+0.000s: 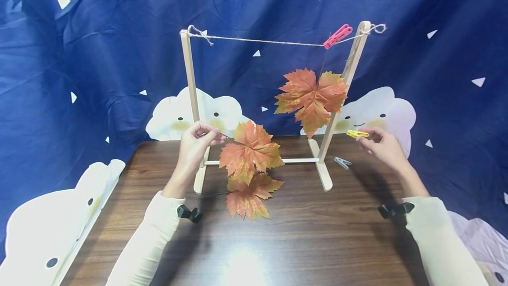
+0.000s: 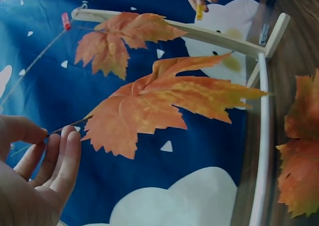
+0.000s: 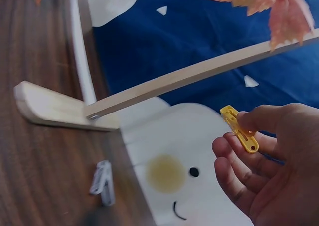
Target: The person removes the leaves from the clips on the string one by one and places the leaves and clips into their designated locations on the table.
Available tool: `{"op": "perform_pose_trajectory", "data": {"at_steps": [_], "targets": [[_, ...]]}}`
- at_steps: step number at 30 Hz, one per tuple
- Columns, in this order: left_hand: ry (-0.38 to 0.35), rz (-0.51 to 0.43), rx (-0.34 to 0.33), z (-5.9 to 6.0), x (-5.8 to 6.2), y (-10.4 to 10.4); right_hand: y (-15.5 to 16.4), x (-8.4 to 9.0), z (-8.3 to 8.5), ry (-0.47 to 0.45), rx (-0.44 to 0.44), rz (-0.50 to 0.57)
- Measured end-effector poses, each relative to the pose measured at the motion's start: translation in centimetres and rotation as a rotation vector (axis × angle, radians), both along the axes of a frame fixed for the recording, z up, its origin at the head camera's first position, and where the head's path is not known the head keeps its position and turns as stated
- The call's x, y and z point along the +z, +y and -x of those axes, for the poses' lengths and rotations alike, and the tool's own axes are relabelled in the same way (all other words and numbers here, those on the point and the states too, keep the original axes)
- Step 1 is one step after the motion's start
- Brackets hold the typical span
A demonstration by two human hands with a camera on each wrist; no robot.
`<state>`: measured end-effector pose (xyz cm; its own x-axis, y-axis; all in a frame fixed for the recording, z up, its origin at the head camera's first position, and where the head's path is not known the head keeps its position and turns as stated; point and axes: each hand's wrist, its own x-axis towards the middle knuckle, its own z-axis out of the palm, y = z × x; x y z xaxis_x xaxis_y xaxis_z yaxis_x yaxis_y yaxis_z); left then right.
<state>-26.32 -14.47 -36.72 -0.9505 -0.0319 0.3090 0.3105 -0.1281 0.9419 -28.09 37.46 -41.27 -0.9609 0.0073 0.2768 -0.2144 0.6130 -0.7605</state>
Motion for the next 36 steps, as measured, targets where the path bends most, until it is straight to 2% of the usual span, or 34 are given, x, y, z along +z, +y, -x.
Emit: {"op": "perform_pose_trajectory", "data": {"at_steps": [4, 10, 17, 27, 36], "targets": [[-0.017, -0.021, 0.001, 0.0, -0.9, 0.1, 0.2, -1.6, -0.1, -0.014, -0.013, -0.036], [-0.046, -0.04, 0.0, -0.1, -2.1, 0.0, -0.1, -3.9, -0.4, -0.021, -0.002, -0.022], [-0.108, -0.095, -0.001, -0.5, -3.6, -0.2, -0.5, -5.7, -1.0, -0.065, -0.007, -0.058], [-0.215, -0.214, -0.004, -0.8, -6.7, -1.1, -1.4, -8.7, -1.3, -0.133, -0.026, -0.101], [-0.306, -0.248, 0.003, -1.1, -9.8, -1.8, -2.4, -10.7, -1.4, -0.1, -0.088, -0.3]]}}
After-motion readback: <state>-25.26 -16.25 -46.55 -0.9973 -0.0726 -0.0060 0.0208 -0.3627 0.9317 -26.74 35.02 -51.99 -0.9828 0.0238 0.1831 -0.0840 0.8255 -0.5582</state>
